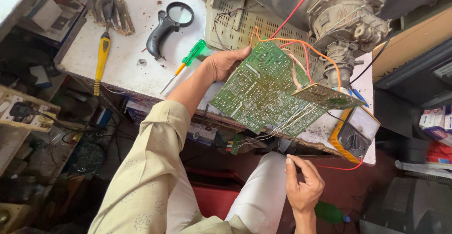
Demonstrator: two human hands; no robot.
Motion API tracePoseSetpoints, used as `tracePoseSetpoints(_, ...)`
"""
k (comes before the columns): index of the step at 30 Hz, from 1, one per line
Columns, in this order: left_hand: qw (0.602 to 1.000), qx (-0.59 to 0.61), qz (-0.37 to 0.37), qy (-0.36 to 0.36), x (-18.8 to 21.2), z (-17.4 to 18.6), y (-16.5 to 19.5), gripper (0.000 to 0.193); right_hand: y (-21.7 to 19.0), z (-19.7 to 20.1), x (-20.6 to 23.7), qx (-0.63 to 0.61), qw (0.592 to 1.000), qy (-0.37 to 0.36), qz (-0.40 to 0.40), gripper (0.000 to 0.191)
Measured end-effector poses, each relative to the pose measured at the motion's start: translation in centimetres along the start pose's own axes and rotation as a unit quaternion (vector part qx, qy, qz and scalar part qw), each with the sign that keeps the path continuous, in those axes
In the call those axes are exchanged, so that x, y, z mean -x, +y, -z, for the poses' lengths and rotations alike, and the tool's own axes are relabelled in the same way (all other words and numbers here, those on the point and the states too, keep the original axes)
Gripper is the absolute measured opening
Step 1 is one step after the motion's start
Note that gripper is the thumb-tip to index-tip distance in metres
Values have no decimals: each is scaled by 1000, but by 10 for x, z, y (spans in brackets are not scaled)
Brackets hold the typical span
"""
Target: The person tests a green circuit board using a multimeter, touching probes to various points on the board. They flip the board over to inspect the component side and continue testing. A screwdriver is used briefly to probe a point on the board.
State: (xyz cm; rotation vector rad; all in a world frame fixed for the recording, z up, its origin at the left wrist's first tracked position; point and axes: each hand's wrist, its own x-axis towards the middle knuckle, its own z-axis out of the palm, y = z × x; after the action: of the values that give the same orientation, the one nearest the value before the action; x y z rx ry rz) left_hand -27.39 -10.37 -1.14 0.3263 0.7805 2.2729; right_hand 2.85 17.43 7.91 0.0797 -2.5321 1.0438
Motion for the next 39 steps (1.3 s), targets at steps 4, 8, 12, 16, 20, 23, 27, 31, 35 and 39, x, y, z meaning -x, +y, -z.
tracePoseSetpoints(4, 999, 21, 2, -29, -2, 1, -2, 81, -4, -4, -2, 6, 1000, -6, 14, 13)
tracePoseSetpoints(8, 997, 45, 9, -58, -3, 2, -2, 80, -6, -8, -3, -1, 1000, -13, 24, 13)
tracePoseSetpoints(12, 993, 63, 20, -95, -3, 2, -1, 79, -8, -12, -5, -4, 999, -20, 27, 13)
tracePoseSetpoints(16, 992, 72, 36, -99, -4, 3, -1, 80, -10, -15, -6, -13, 999, -29, 9, 14)
tracePoseSetpoints(20, 993, 74, 33, -87, -4, 5, -2, 80, -11, -14, -6, -11, 999, -33, 25, 13)
tracePoseSetpoints(23, 993, 73, 34, -88, -3, 6, -2, 80, -10, -15, -6, -16, 999, -35, 24, 13)
tracePoseSetpoints(27, 994, 68, 33, -81, -3, 3, -3, 82, -8, -16, -6, -20, 999, -40, -12, 13)
tracePoseSetpoints(31, 995, 52, 26, -85, -4, 2, -4, 84, -6, -16, -7, -16, 999, -38, 14, 13)
tracePoseSetpoints(35, 994, 54, 33, -86, -4, 3, -4, 86, -5, -15, -7, -18, 999, -36, 22, 13)
tracePoseSetpoints(39, 994, 55, 26, -87, -3, 2, -4, 86, -4, -15, -6, -20, 999, -38, 20, 13)
